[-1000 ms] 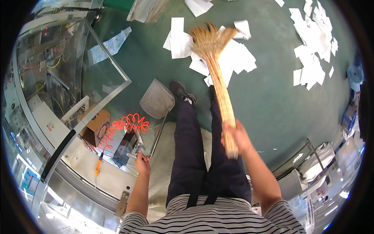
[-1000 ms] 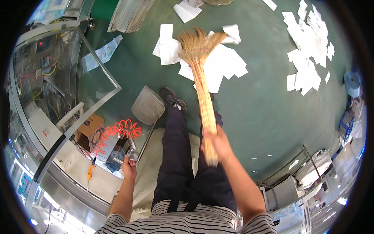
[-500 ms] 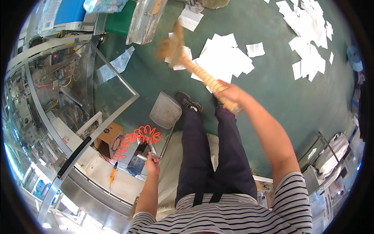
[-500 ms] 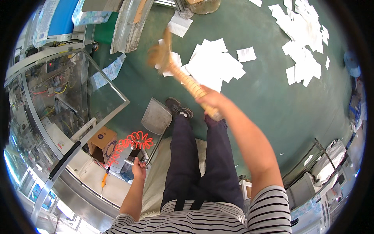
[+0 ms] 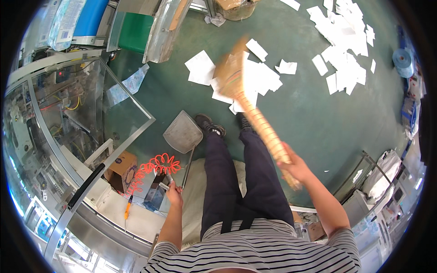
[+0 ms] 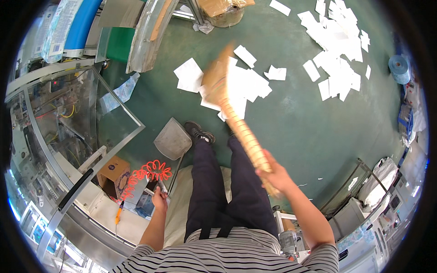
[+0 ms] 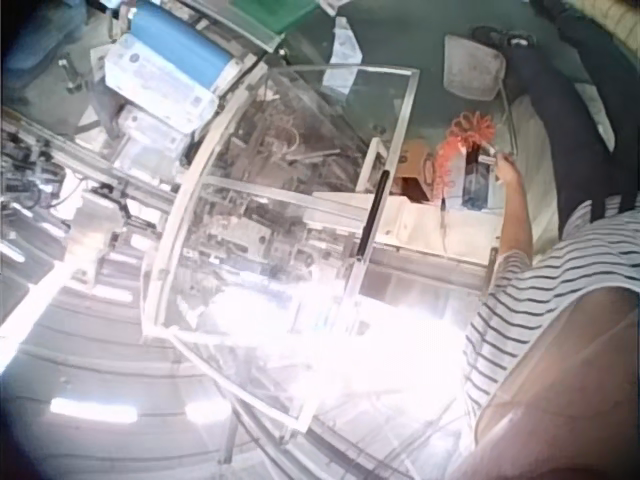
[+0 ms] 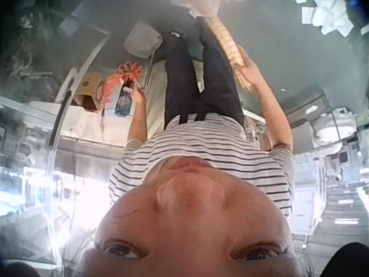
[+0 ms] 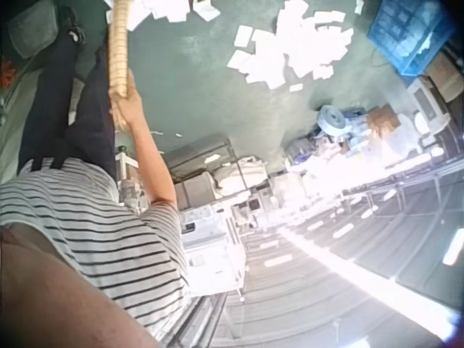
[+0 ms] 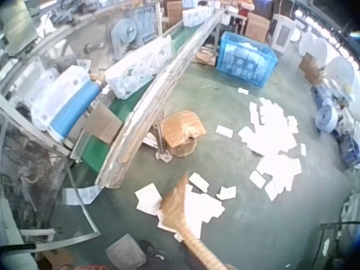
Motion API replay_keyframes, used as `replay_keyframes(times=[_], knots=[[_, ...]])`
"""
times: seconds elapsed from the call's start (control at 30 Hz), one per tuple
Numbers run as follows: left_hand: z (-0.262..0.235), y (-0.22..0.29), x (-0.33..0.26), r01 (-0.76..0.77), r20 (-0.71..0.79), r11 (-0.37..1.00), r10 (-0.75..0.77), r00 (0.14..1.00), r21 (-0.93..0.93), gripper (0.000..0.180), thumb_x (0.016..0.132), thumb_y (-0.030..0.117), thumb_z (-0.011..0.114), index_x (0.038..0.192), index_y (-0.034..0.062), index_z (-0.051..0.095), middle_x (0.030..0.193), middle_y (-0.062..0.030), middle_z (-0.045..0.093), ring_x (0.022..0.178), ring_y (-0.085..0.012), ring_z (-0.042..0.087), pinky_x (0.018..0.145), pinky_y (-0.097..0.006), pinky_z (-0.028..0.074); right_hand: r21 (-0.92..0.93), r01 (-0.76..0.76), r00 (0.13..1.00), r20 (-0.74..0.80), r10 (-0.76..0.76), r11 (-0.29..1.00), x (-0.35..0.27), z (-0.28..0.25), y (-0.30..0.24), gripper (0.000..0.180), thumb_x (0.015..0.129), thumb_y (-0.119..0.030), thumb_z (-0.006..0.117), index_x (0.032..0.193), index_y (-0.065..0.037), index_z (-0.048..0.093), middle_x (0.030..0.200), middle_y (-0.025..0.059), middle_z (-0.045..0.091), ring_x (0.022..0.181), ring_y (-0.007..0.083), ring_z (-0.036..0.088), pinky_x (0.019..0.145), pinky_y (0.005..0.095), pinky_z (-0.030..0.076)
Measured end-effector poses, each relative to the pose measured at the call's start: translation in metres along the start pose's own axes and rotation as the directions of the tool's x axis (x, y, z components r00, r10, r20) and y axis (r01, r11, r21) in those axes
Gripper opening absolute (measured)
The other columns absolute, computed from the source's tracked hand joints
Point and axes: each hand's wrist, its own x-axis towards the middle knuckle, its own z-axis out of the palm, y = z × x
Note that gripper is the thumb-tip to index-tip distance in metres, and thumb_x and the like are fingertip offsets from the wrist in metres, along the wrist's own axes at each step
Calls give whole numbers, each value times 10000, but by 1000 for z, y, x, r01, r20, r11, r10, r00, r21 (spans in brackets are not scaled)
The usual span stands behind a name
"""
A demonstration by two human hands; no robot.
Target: The person sweeps paper scraps and debris from a factory floor into a dustpan using a broom and then empties the collected trash into a large white waste bag.
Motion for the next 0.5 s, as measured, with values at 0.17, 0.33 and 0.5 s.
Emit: replay_keyframes(times=[0.17, 0.33, 0.5], knots=[[9, 10, 2, 1, 97, 1000, -1, 995, -6, 297, 859, 172, 524, 599, 97, 401, 470, -6, 341, 420, -127, 342, 526, -302, 388, -487, 112, 986, 163, -36, 866, 91, 43, -12, 747, 723, -235, 651, 1354, -198, 253, 1023, 146, 578, 730, 201, 608, 611, 308, 504], [13, 14, 3, -18, 103, 1000, 17, 995, 9, 285, 857, 174, 531, 609, 89, 419, 474, -7, 351, 429, -129, 357, 515, -302, 380, -448, -113, 992, -99, 77, 887, 75, -58, -5, 713, 699, -163, 659, 1324, -241, 325, 1012, 117, 585, 719, 209, 587, 554, 323, 505], [6, 18, 9, -19, 16, 999, 18, 1000, 47, 265, 858, 165, 528, 630, 79, 423, 466, -9, 357, 407, -125, 358, 506, -299, 399, -407, -271, 880, -473, 52, 872, 21, -175, -14, 680, 713, -129, 633, 1316, -254, 344, 945, 90, 595, 695, 200, 578, 526, 334, 504]])
